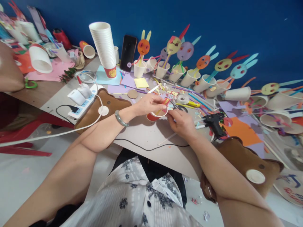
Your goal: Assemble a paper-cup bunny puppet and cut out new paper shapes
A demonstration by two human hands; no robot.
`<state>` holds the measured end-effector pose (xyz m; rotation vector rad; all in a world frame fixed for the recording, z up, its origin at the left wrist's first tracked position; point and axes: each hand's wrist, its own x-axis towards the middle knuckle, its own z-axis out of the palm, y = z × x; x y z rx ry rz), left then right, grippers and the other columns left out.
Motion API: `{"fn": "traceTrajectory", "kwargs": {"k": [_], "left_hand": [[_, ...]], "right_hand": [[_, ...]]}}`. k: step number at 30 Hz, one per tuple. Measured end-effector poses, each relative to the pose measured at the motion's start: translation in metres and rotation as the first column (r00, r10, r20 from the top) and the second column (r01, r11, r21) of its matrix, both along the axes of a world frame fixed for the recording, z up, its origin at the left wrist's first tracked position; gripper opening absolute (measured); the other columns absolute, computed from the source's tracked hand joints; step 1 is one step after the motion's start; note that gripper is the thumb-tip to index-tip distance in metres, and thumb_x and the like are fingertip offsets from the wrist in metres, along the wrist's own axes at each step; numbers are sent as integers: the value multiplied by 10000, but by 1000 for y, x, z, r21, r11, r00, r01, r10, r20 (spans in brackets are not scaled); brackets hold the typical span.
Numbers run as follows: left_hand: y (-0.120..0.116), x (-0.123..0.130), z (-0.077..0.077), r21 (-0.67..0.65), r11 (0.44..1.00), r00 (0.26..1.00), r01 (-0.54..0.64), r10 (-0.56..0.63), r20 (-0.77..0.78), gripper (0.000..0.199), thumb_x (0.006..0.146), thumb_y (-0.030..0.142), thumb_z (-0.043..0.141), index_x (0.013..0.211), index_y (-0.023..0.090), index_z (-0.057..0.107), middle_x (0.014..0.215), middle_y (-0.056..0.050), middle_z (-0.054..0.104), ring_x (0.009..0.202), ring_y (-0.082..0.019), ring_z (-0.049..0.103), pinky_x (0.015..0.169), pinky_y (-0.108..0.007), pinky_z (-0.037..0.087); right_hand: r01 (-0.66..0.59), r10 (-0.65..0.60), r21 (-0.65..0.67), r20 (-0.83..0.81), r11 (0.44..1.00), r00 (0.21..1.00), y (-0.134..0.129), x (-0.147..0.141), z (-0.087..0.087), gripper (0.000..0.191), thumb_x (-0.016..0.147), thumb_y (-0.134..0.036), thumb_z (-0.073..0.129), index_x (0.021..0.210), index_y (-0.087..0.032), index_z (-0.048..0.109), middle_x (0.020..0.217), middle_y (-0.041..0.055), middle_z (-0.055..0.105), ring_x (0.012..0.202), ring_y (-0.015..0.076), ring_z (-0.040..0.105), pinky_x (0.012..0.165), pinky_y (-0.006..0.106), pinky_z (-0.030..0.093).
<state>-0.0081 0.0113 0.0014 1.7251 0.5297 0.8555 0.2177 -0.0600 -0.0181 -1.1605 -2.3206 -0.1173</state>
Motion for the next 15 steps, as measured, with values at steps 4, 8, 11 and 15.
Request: {"fn": "traceTrajectory", "kwargs": {"k": [4, 8, 11, 15], "left_hand": [[0, 0, 1, -1, 999, 999, -32, 32, -32, 244, 871, 345, 712, 750, 134, 726, 735, -22, 675, 742, -131, 620, 729, -274, 487], [1, -2, 3, 1, 997, 996, -74, 74, -51, 244, 867, 323, 736, 708, 140, 705, 724, -25, 687, 729, -132, 628, 707, -266, 496], [0, -4, 5, -13, 991, 991, -132, 132, -34, 220, 860, 308, 751, 716, 145, 718, 756, -31, 724, 742, -131, 643, 701, -258, 504], [1, -7, 8, -132, 976, 984, -172, 175, 15, 223, 870, 345, 754, 771, 146, 745, 811, -41, 770, 772, -135, 686, 753, -267, 546]], "right_hand": [[80, -104, -141, -178, 987, 978, 6, 14, 14, 226, 1017, -390, 596, 1031, -226, 751, 889, 82, 780, 753, 231, 707, 726, 359, 547], [280, -378, -286, -390, 916, 840, 17, 35, 30, 194, 942, -353, 661, 1004, -198, 760, 916, 95, 803, 738, 215, 718, 752, 358, 585], [326, -480, -400, -386, 856, 787, 26, 52, 35, 137, 839, -286, 714, 924, -187, 756, 818, 78, 783, 660, 191, 677, 679, 337, 565], [403, -539, -390, -354, 828, 765, 33, 71, 42, 77, 732, -241, 744, 799, -203, 735, 662, 36, 721, 586, 176, 613, 616, 323, 524]]}}
